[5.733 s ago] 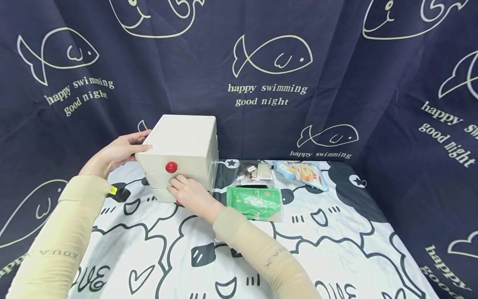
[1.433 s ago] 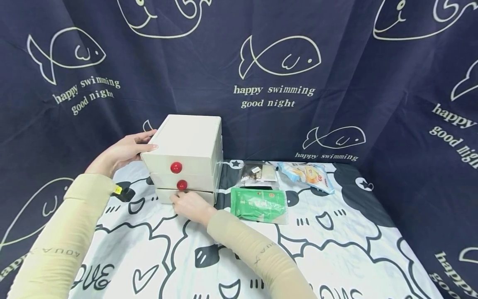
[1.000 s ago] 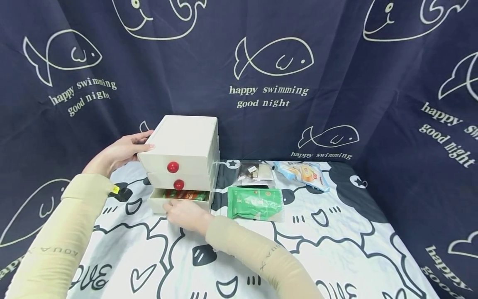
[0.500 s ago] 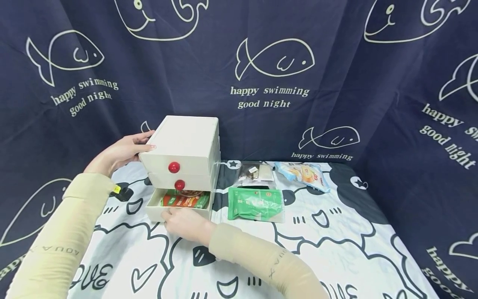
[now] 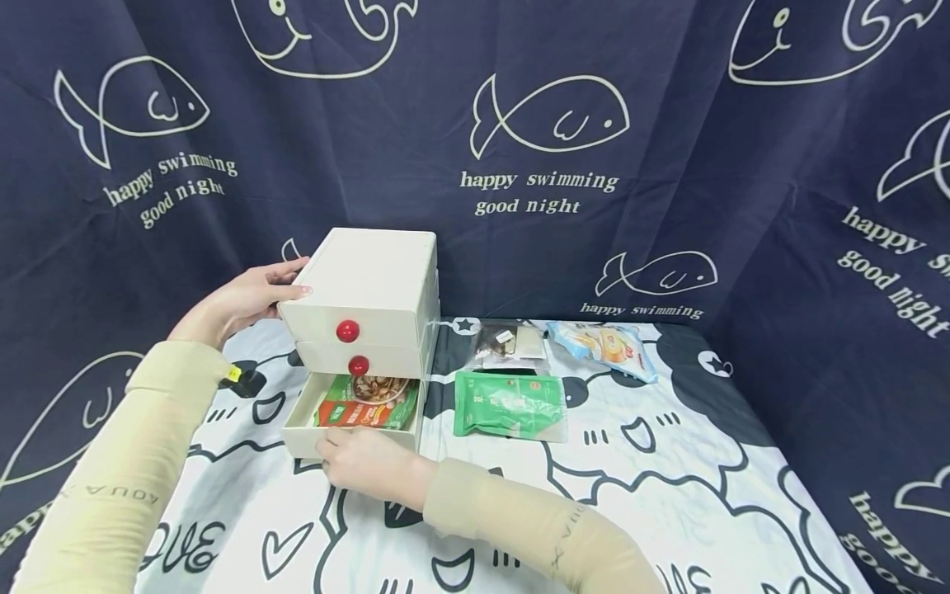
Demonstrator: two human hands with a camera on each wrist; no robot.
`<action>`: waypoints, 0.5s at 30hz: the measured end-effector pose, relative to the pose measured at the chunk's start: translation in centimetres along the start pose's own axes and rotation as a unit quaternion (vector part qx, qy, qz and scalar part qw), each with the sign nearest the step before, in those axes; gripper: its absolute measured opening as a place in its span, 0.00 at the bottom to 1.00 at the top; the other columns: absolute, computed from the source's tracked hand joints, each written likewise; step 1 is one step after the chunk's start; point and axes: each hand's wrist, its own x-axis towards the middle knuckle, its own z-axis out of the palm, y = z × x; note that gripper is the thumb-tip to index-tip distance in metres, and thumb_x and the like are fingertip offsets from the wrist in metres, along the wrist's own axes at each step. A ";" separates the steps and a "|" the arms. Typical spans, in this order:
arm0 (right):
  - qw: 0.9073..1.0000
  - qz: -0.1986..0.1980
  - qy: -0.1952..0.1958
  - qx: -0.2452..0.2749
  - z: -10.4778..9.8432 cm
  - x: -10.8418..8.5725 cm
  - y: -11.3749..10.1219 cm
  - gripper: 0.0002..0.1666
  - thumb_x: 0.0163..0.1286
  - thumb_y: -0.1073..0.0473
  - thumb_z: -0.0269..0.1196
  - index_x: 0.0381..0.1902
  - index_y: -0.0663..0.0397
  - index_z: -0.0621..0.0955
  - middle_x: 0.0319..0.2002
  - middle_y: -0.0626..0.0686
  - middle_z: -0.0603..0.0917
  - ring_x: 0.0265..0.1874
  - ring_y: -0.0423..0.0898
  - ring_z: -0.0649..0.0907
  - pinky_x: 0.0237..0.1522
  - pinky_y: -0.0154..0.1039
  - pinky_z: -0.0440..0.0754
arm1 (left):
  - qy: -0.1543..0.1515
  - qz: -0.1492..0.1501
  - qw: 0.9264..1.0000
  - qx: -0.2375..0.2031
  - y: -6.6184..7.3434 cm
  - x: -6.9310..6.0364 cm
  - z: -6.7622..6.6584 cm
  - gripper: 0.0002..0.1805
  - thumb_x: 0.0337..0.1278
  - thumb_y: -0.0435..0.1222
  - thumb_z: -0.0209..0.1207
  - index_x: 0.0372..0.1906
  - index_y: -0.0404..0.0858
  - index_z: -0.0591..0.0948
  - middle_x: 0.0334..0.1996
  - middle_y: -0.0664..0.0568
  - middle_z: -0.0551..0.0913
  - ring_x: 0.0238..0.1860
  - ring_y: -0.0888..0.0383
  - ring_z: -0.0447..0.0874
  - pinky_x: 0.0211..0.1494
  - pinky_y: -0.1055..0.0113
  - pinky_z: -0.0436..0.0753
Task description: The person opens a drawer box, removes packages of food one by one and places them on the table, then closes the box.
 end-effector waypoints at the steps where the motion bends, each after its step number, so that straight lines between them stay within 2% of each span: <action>1: 1.000 -0.001 0.002 -0.001 -0.1 -0.1 -0.1 0.11 0.63 0.55 0.60 0.42 0.35 0.84 0.42 0.41 0.78 0.44 0.38 0.75 0.40 0.28 0.78 | -0.001 -0.001 1.000 -0.001 0.1 -0.1 0.0 0.42 0.59 0.44 0.62 0.74 0.54 0.53 0.67 0.41 0.59 0.51 0.50 0.71 0.42 0.65 0.77; 5: 1.000 -0.004 0.007 -0.005 -0.5 -0.3 -0.4 0.11 0.63 0.54 0.60 0.42 0.36 0.84 0.42 0.41 0.78 0.44 0.38 0.74 0.39 0.28 0.77 | -0.007 -0.003 1.000 -0.003 0.7 -0.7 0.0 0.41 0.60 0.42 0.60 0.74 0.51 0.52 0.67 0.40 0.58 0.50 0.50 0.71 0.41 0.66 0.77; 11: 1.000 -0.010 0.018 0.001 -1.2 -0.6 -0.7 0.11 0.64 0.54 0.60 0.43 0.37 0.84 0.41 0.42 0.77 0.44 0.40 0.74 0.39 0.29 0.76 | -0.013 -0.003 1.000 -0.005 2.3 -2.2 0.3 0.40 0.62 0.40 0.59 0.75 0.47 0.52 0.67 0.38 0.58 0.47 0.52 0.72 0.41 0.66 0.76; 15: 0.999 -0.017 0.026 0.009 -1.2 -0.9 -1.1 0.11 0.65 0.54 0.58 0.44 0.36 0.83 0.43 0.42 0.77 0.46 0.40 0.74 0.40 0.30 0.76 | -0.011 -0.003 1.000 -0.010 1.6 -1.7 0.2 0.40 0.61 0.40 0.60 0.74 0.49 0.53 0.67 0.39 0.59 0.45 0.54 0.74 0.41 0.66 0.77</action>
